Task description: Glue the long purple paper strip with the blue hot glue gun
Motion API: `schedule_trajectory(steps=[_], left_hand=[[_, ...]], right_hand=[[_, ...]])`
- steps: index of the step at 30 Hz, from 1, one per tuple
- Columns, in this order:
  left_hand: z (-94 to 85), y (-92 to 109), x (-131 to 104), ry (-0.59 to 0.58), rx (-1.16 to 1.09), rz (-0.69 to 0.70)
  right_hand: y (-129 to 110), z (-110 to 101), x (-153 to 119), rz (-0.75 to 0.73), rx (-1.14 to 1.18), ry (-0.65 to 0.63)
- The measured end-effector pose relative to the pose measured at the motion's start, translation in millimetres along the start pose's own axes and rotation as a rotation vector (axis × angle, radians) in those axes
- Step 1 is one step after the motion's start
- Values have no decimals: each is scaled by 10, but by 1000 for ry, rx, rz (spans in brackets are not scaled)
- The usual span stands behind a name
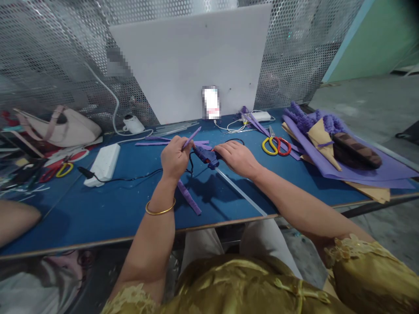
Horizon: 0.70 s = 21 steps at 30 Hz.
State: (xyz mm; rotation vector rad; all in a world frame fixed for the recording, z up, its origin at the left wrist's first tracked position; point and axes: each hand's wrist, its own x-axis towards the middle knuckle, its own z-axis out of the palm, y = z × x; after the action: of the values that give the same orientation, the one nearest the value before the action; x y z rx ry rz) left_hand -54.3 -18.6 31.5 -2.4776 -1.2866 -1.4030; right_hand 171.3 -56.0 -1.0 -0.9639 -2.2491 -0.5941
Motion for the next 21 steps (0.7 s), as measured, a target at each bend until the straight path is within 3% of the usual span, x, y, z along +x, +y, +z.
schedule_trajectory(steps=[21], left_hand=[[6,-14,-3,-35,-9,-31]], right_hand=[[2,14,-11,27,-4,-37]])
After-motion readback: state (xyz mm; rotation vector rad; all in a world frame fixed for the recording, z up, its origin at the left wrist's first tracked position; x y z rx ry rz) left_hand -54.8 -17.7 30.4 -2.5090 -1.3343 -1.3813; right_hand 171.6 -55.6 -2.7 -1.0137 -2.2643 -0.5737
